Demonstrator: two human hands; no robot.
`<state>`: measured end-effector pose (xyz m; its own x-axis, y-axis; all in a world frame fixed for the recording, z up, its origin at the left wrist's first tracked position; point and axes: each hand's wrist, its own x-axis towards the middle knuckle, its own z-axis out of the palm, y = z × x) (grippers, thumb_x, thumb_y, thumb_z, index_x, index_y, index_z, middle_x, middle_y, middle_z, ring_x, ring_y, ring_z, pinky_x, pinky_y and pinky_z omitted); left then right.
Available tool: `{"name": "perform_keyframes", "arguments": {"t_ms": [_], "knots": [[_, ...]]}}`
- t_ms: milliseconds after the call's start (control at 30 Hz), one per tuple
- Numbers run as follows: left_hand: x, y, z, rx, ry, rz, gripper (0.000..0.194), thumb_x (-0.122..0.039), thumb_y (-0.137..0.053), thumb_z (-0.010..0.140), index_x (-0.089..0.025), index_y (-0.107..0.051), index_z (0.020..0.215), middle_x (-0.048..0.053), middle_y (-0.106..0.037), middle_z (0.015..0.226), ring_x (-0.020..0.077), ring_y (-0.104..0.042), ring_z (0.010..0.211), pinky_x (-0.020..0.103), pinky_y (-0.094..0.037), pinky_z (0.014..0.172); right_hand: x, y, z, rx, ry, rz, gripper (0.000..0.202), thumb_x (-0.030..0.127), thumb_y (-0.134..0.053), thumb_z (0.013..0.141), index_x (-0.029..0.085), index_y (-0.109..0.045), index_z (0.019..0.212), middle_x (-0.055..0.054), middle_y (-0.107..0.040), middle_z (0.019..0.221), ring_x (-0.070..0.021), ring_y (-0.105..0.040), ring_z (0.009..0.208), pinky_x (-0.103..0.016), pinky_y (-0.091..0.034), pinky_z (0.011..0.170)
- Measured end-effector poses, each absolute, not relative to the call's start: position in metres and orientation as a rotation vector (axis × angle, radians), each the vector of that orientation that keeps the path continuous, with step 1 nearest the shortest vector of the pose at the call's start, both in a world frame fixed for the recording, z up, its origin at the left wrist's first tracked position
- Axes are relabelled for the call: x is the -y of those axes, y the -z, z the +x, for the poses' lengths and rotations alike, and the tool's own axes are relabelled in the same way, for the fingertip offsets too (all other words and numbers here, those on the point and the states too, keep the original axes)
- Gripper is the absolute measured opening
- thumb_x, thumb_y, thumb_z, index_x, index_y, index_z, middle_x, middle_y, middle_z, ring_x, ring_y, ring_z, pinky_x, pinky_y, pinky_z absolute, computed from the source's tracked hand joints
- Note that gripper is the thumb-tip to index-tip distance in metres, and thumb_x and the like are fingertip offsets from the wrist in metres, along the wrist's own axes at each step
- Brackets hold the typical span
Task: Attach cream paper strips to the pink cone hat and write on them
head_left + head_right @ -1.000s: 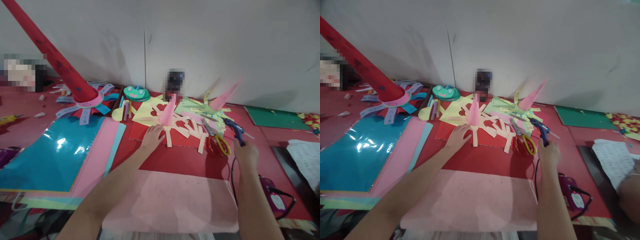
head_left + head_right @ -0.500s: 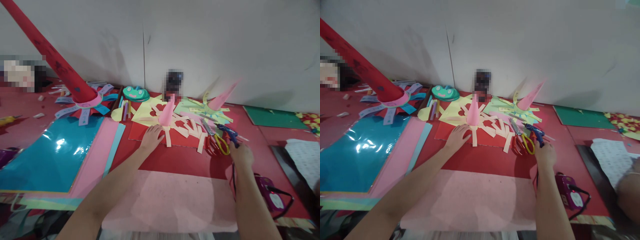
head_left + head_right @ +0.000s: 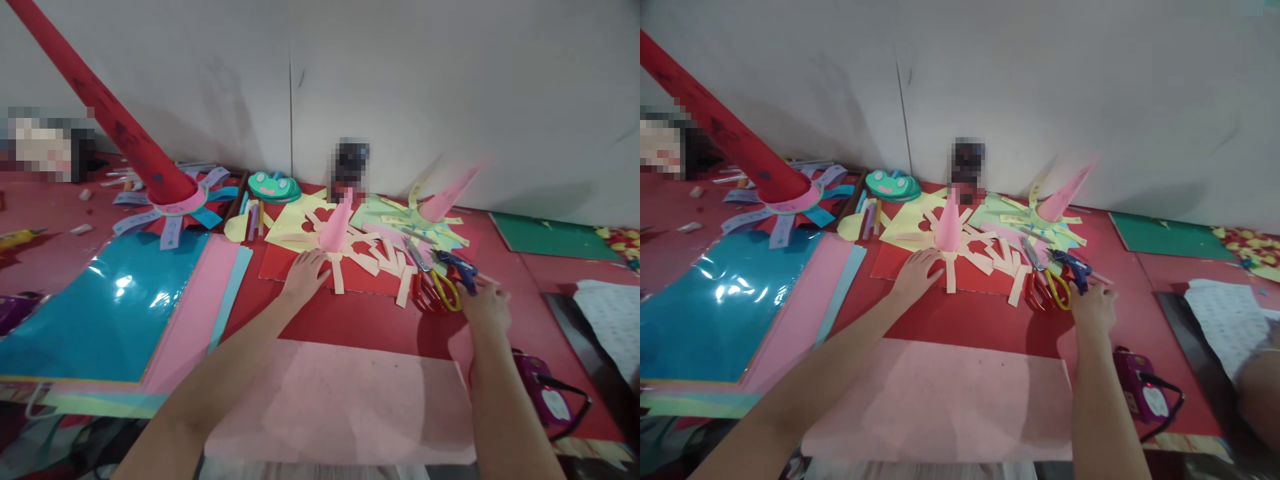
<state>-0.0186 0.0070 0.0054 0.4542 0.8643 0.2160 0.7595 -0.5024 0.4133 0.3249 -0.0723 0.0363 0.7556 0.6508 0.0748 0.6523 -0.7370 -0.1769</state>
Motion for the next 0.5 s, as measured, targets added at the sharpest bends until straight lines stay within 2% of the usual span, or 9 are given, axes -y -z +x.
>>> {"name": "perform_keyframes", "arguments": {"t_ms": [100, 233, 367, 433, 500], "knots": [[-0.008, -0.005, -0.018, -1.411, -0.567, 2.447, 0.021, -0.022, -0.051, 0.087, -0.019, -0.053, 0.108, 0.005, -0.059, 0.118, 0.0202, -0.050, 0.116, 0.036, -0.038, 0.100, 0.068, -0.045, 0.314, 0.923, 0.004, -2.697, 0.048, 0.045, -0.054, 0.077, 0.016, -0.055, 0.115, -0.018, -0.050, 0.113, -0.0289, -0.059, 0.087, -0.044, -0.046, 0.075], [-0.009, -0.005, -0.018, -1.421, -0.531, 2.436, 0.021, -0.023, -0.051, 0.088, -0.019, -0.054, 0.108, 0.006, -0.059, 0.118, 0.0204, -0.050, 0.115, 0.037, -0.038, 0.101, 0.057, -0.049, 0.280, 1.197, 0.035, -2.413, 0.026, 0.031, -0.046, 0.080, 0.016, -0.063, 0.093, -0.012, -0.056, 0.097, -0.0221, -0.055, 0.084, -0.038, -0.045, 0.079], [-0.008, -0.007, -0.018, -1.412, -0.537, 2.419, 0.020, -0.022, -0.051, 0.087, -0.020, -0.054, 0.107, 0.005, -0.059, 0.117, 0.0199, -0.051, 0.115, 0.036, -0.037, 0.102, 0.047, -0.031, 0.227, 1.566, -0.063, -2.027, 0.024, 0.031, -0.044, 0.083, 0.017, -0.064, 0.085, -0.010, -0.057, 0.091, -0.0191, -0.055, 0.078, -0.035, -0.046, 0.075], [-0.008, -0.008, -0.018, -1.404, -0.550, 2.417, 0.019, -0.022, -0.051, 0.087, -0.020, -0.054, 0.106, 0.005, -0.059, 0.117, 0.0198, -0.051, 0.114, 0.036, -0.036, 0.102, 0.042, -0.020, 0.200, 1.734, -0.079, -1.803, 0.025, 0.030, -0.043, 0.085, 0.018, -0.064, 0.086, -0.009, -0.059, 0.091, -0.0209, -0.056, 0.089, -0.037, -0.047, 0.082], [-0.008, -0.008, -0.018, -1.397, -0.561, 2.418, 0.019, -0.020, -0.050, 0.087, -0.020, -0.054, 0.105, 0.004, -0.060, 0.115, 0.0194, -0.052, 0.113, 0.035, -0.037, 0.101, 0.037, -0.011, 0.176, 1.819, -0.057, -1.693, 0.026, 0.028, -0.041, 0.089, 0.019, -0.064, 0.097, -0.010, -0.061, 0.101, -0.0217, -0.056, 0.099, -0.039, -0.046, 0.088]]}}
